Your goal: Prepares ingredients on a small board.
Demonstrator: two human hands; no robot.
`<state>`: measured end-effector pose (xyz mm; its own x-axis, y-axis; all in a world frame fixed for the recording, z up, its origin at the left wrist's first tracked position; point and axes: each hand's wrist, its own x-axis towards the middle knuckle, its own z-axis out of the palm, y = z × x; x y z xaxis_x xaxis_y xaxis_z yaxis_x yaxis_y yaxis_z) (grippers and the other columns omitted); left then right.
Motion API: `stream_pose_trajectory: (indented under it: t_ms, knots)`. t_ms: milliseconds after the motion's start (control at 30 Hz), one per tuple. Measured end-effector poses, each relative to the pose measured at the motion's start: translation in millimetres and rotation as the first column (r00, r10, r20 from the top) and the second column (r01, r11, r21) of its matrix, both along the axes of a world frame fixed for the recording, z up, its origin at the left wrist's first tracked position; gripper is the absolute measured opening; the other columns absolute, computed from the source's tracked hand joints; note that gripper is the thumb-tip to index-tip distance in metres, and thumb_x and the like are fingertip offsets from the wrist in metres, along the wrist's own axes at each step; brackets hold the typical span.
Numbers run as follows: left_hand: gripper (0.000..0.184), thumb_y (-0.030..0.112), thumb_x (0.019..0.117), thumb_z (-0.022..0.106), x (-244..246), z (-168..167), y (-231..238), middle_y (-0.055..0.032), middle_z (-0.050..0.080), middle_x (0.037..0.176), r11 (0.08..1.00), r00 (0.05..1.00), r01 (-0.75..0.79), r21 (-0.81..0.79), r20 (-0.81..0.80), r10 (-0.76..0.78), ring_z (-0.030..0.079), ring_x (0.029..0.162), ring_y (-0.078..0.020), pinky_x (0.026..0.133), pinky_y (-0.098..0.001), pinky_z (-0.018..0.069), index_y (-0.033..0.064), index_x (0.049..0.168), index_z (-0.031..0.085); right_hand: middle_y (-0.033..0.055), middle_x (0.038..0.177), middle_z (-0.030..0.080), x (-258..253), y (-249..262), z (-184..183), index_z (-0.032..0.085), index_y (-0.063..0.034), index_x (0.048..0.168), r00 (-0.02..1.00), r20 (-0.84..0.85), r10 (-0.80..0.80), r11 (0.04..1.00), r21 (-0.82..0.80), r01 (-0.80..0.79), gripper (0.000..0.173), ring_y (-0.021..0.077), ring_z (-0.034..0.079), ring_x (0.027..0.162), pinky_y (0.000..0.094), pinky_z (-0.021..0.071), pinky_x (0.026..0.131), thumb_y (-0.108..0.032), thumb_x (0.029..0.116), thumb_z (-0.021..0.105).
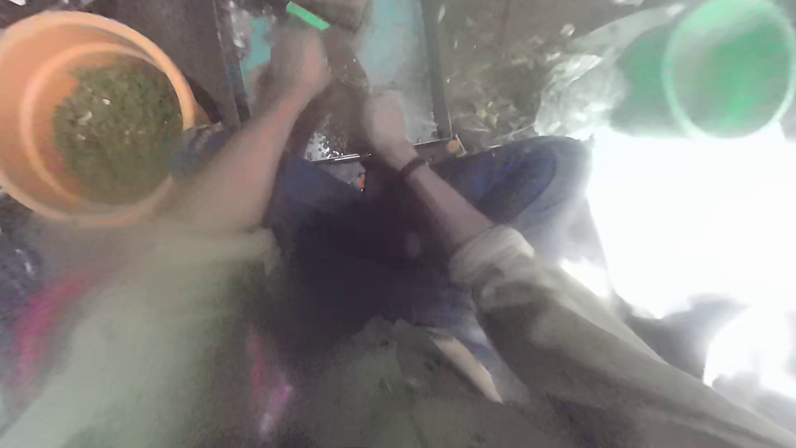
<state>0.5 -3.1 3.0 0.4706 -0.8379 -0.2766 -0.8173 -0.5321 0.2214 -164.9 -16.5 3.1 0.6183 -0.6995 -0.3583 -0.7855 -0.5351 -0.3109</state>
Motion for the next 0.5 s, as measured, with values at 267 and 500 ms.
stream_pose_trajectory:
  t_ms: [267,500]
  knots:
    - [0.025,0.019,0.0993,0.059,-5.2,3.7,-0.9,-0.0282,0.065,0.128,0.999,1.000,0.011,0.039,0.027,-0.012,0.061,0.124,-0.0478,0.098,-0.0690,0.0495,0.0018,0.113,0.072,0.0195,0.123,0.071,28.9,-7.9,-3.3,0.068,-0.0067,0.128,0.994,0.034,0.101,0.995,-0.016,-0.101,0.034,0.0390,0.070,0.110,0.0594,0.0574,0.088,-0.027,0.1053,0.054]
    - [0.023,0.019,0.0922,0.064,-5.2,4.5,-0.3,-0.0252,0.067,0.126,0.999,1.000,-0.020,0.028,0.012,0.019,0.062,0.122,-0.0467,0.095,-0.0698,0.0501,0.0083,0.110,0.075,0.0177,0.108,0.073,-13.8,1.0,-5.1,0.070,-0.0073,0.116,0.999,-0.012,0.040,0.999,0.008,-0.040,0.030,0.0372,0.072,0.102,0.0591,0.0583,0.081,-0.028,0.0949,0.066]
